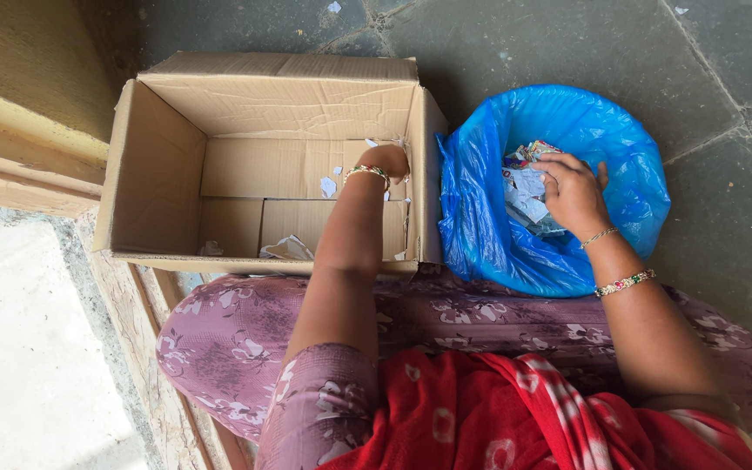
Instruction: The person sits on the floor and transfers small items from a blue plastic bag into a cardboard box. The person handles items one at a time, moving them from the bag to the box.
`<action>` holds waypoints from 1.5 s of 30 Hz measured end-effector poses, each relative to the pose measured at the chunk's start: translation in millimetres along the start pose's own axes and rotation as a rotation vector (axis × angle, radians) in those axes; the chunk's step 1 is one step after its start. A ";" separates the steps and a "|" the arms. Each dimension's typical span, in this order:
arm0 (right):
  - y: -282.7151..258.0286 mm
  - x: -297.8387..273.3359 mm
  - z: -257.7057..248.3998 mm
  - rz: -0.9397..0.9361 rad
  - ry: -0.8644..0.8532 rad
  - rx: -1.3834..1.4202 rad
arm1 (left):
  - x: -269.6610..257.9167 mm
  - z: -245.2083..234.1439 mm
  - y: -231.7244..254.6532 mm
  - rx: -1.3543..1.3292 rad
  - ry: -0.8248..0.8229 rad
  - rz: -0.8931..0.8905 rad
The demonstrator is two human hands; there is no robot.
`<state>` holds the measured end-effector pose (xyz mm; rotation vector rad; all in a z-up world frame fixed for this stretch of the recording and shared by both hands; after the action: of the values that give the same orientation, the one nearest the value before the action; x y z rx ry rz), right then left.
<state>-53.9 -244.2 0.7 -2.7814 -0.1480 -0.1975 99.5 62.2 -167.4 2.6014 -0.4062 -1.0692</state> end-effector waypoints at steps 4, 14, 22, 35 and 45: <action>4.0 0.3 -0.3 0.021 0.002 0.012 | 10.1 1.6 -1.3 -0.037 0.097 -0.040; 7.3 1.3 5.5 0.043 -0.019 0.049 | -28.8 -95.7 -4.9 -0.194 0.431 0.000; 6.6 0.9 6.3 0.042 -0.025 0.054 | 26.8 -43.6 -11.1 -0.004 0.271 0.194; 10.7 1.6 10.7 0.027 -0.018 0.054 | -2.3 1.0 -3.7 -0.014 0.069 -0.072; 13.5 2.7 8.5 -0.015 0.023 0.065 | -41.2 -108.1 -6.2 -0.106 0.462 -0.096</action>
<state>-48.5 -253.7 -11.2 -2.7127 -0.1667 -0.2239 149.6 100.9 -70.4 2.6814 -0.1122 -0.4693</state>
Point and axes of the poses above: each hand's wrist, its own x-axis towards the middle knuckle, its own z-axis out of the palm, y = z × x, the point moved 7 cm from there along x, towards the middle knuckle, and after that the axes turned 5 degrees about -x, right-handed, at the moved point
